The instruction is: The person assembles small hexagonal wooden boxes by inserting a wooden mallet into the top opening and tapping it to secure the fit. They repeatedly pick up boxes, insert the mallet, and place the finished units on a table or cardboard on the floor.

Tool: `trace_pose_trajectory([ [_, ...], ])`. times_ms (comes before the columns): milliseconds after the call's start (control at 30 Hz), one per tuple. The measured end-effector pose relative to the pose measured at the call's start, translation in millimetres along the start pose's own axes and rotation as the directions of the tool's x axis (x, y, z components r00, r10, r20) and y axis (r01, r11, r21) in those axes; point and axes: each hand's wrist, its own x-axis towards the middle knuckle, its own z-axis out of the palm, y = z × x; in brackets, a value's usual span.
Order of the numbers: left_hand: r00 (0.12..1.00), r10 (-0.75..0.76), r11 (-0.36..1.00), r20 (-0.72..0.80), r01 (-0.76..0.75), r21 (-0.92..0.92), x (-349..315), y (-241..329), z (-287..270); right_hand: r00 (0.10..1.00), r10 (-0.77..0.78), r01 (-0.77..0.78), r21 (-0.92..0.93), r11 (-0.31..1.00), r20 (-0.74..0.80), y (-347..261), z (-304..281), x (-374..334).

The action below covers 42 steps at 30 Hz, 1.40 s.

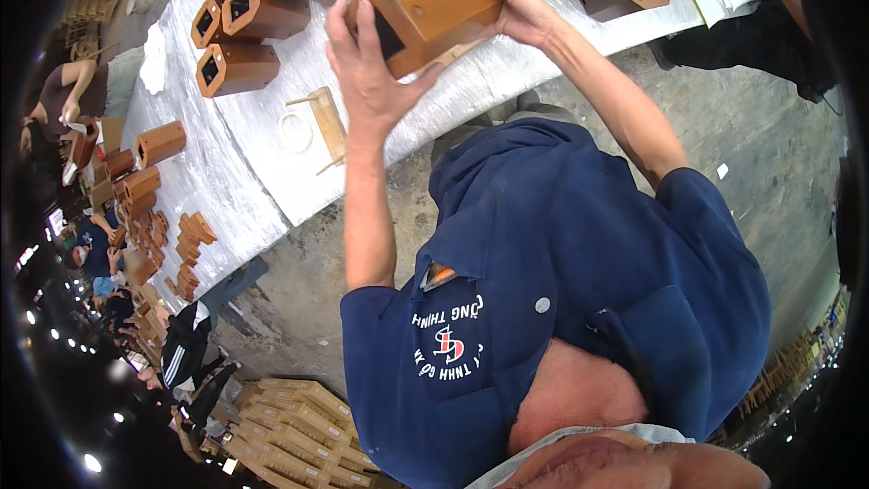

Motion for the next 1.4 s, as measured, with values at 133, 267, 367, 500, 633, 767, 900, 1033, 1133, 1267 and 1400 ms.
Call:
trace_pose_trajectory([
  [133,0.971,0.015,1.000,0.237,-0.010,-0.021,50.4,9.3,-11.6,0.991,0.055,-0.062,0.062,0.996,0.119,8.4,-17.3,10.1],
  [267,0.951,-0.031,0.999,0.309,0.041,-0.027,53.3,4.8,15.2,0.998,0.057,-0.057,-0.032,0.998,-0.005,15.6,-45.2,22.0],
  [367,0.948,-0.059,0.998,0.312,0.046,0.047,40.1,4.6,42.2,0.974,-0.078,-0.091,-0.680,0.728,-0.214,19.5,-73.5,21.7],
  [500,0.910,-0.143,0.965,0.389,0.041,0.260,48.6,19.4,58.5,0.847,-0.511,0.129,-0.989,-0.068,0.146,65.8,-119.0,10.8],
  [633,0.845,-0.216,0.922,0.489,0.012,0.387,59.6,33.4,73.3,0.842,-0.450,0.159,-0.933,-0.322,0.299,87.8,-131.9,2.0],
  [767,0.786,-0.240,0.899,0.570,-0.041,0.436,74.2,42.6,85.8,0.849,-0.434,0.142,-0.921,-0.362,0.302,86.8,-133.0,2.3],
  [900,0.767,-0.176,0.950,0.617,-0.031,0.309,82.7,20.9,82.0,0.835,-0.431,0.162,-0.901,-0.403,0.343,91.7,-138.6,4.2],
  [1033,0.849,-0.080,0.951,0.523,-0.092,0.295,73.9,20.0,89.8,0.798,-0.482,0.175,-0.905,-0.388,0.361,96.5,-141.7,9.5],
  [1133,0.885,-0.133,0.939,0.446,-0.031,0.342,61.3,25.1,100.5,0.800,-0.492,0.150,-0.908,-0.390,0.344,97.7,-137.6,11.9],
  [1267,0.888,-0.064,0.970,0.456,-0.052,0.238,57.4,11.0,95.0,0.801,-0.507,0.148,-0.926,-0.348,0.318,98.6,-123.2,10.8],
  [1400,0.912,0.036,0.975,0.408,-0.122,0.186,56.8,6.2,93.4,0.777,-0.539,0.140,-0.924,-0.356,0.326,100.4,-119.8,14.4],
])
